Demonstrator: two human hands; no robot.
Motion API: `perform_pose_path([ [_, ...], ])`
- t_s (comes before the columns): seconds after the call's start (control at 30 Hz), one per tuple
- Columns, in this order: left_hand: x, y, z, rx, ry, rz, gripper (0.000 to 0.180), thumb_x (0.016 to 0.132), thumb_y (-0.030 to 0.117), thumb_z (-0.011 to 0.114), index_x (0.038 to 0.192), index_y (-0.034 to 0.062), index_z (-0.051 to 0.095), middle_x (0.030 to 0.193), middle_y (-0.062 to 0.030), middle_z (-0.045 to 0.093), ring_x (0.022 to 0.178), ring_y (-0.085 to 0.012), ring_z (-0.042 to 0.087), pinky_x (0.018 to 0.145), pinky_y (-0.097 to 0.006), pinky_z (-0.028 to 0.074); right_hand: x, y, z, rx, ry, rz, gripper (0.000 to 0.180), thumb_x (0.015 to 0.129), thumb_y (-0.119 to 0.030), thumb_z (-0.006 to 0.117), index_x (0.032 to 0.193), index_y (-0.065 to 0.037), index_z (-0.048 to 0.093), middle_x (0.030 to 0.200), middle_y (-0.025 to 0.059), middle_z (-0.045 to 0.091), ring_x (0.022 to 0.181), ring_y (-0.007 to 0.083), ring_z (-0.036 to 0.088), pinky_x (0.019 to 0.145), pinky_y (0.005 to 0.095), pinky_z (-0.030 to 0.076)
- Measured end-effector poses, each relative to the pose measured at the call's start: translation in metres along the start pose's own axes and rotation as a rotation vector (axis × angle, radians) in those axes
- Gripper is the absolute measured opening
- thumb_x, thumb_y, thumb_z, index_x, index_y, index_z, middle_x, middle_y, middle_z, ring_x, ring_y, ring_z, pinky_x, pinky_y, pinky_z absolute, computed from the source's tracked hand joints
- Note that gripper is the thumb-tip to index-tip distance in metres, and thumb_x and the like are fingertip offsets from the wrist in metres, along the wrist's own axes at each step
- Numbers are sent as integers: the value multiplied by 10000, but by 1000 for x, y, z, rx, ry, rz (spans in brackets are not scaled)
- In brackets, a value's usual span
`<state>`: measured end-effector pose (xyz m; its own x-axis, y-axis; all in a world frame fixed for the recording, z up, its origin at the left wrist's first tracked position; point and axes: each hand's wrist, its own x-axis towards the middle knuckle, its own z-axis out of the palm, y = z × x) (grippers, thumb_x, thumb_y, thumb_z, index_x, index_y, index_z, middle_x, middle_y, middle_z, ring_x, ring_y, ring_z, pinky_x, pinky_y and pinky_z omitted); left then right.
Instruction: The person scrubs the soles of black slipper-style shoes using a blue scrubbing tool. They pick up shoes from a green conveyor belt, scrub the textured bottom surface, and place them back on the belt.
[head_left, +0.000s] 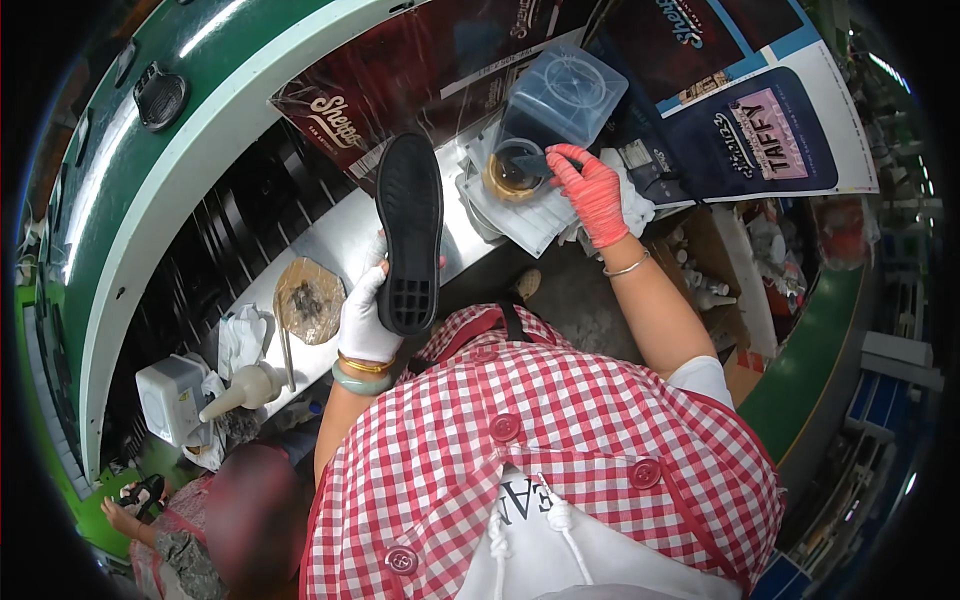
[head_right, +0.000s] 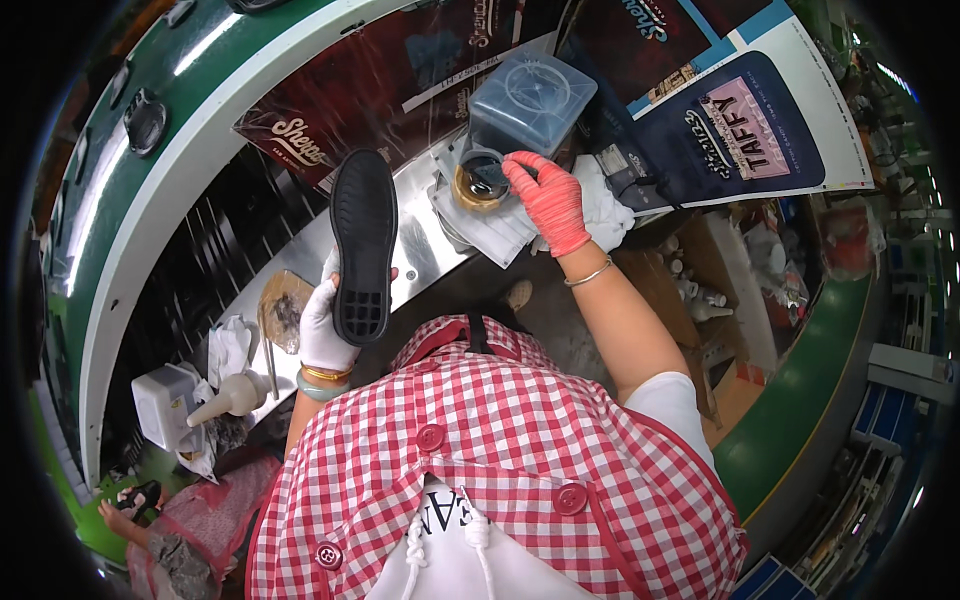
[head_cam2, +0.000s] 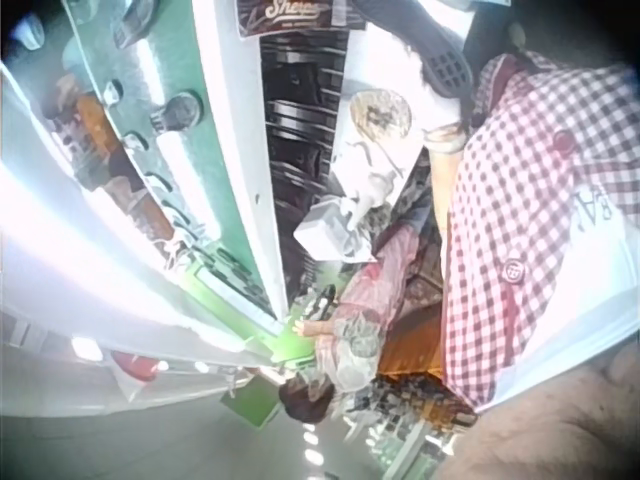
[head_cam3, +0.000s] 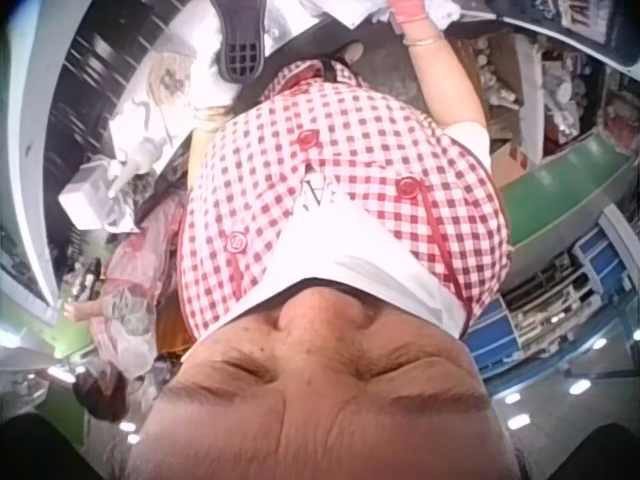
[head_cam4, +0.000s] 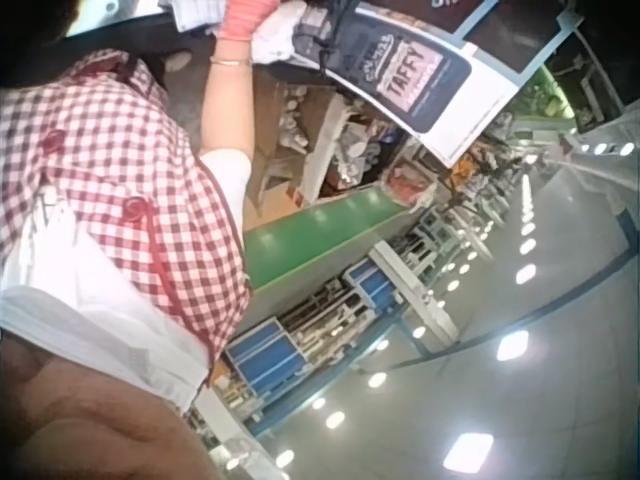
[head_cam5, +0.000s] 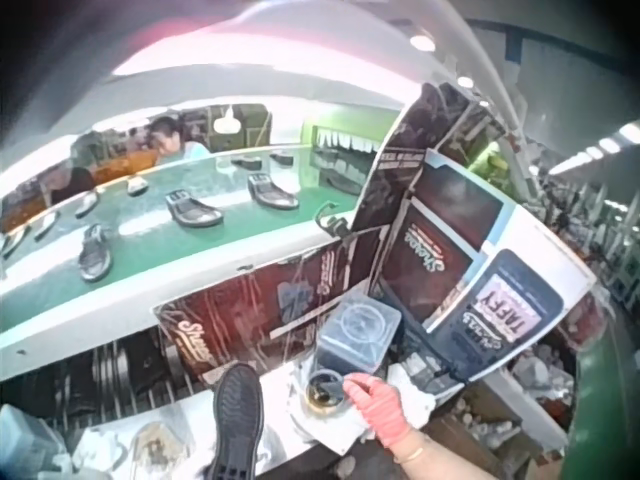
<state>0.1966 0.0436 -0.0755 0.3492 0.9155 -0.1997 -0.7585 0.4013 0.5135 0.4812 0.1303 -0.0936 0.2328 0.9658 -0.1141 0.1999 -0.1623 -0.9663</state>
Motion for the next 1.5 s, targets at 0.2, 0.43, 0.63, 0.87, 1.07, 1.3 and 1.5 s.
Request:
perform_pose_path([
  [0.2, -4, -19, -24, 0, 118, -2, 559, 920, 202, 454, 1423, 91, 237, 1323, -182, 439, 1123, -340, 529, 935, -372, 455, 6, 32, 2, -125, -64, -72, 258, 819, -198, 670, 1011, -26, 657, 821, 36, 651, 713, 89, 572, 653, 223, 458],
  [0.43, -6, -21, -40, -61, 213, -35, 480, 971, 273, 371, 1410, 99, 281, 1307, -167, 461, 1107, -321, 541, 941, -367, 451, 6, 32, 7, -67, 13, -77, 230, 827, -183, 659, 994, -24, 660, 845, 41, 659, 702, 91, 571, 652, 228, 460],
  [0.63, -11, -23, -50, -58, 242, -32, 493, 977, 366, 337, 1402, 120, 305, 1291, -160, 479, 1096, -308, 547, 909, -367, 466, 4, 29, 8, 64, 10, 5, 234, 841, -224, 653, 995, -48, 664, 826, 5, 641, 663, 61, 555, 589, 198, 420],
  [0.87, -21, -24, -57, -149, 269, -20, 534, 956, 461, 324, 1402, 169, 306, 1311, -168, 454, 1105, -356, 533, 837, -410, 501, 0, 41, -7, 369, 15, 283, 229, 864, -224, 626, 989, -32, 637, 750, 11, 587, 573, 68, 524, 466, 173, 372],
  [1.07, -23, -3, -29, -99, 159, 42, 694, 876, 600, 400, 1359, 109, 319, 1214, -198, 494, 1036, -344, 566, 751, -390, 538, -62, -58, 46, 554, -232, 115, 219, 921, -237, 532, 967, -39, 612, 748, 23, 595, 547, 64, 527, 465, 163, 380],
  [1.3, -28, 17, -5, -74, 46, 85, 747, 870, 670, 282, 1381, 126, 309, 1221, -187, 492, 1076, -322, 539, 821, -374, 494, -104, -111, 80, 434, -265, 5, 208, 905, -195, 560, 1007, -21, 607, 913, 51, 650, 623, 83, 610, 501, 169, 442],
  [1.5, -34, 17, 1, -80, 33, 73, 742, 873, 672, 256, 1398, 149, 306, 1257, -165, 474, 1081, -305, 535, 833, -373, 490, -111, -113, 88, 419, -246, 1, 220, 904, -190, 557, 1014, -6, 604, 892, 58, 648, 623, 91, 613, 494, 172, 442],
])
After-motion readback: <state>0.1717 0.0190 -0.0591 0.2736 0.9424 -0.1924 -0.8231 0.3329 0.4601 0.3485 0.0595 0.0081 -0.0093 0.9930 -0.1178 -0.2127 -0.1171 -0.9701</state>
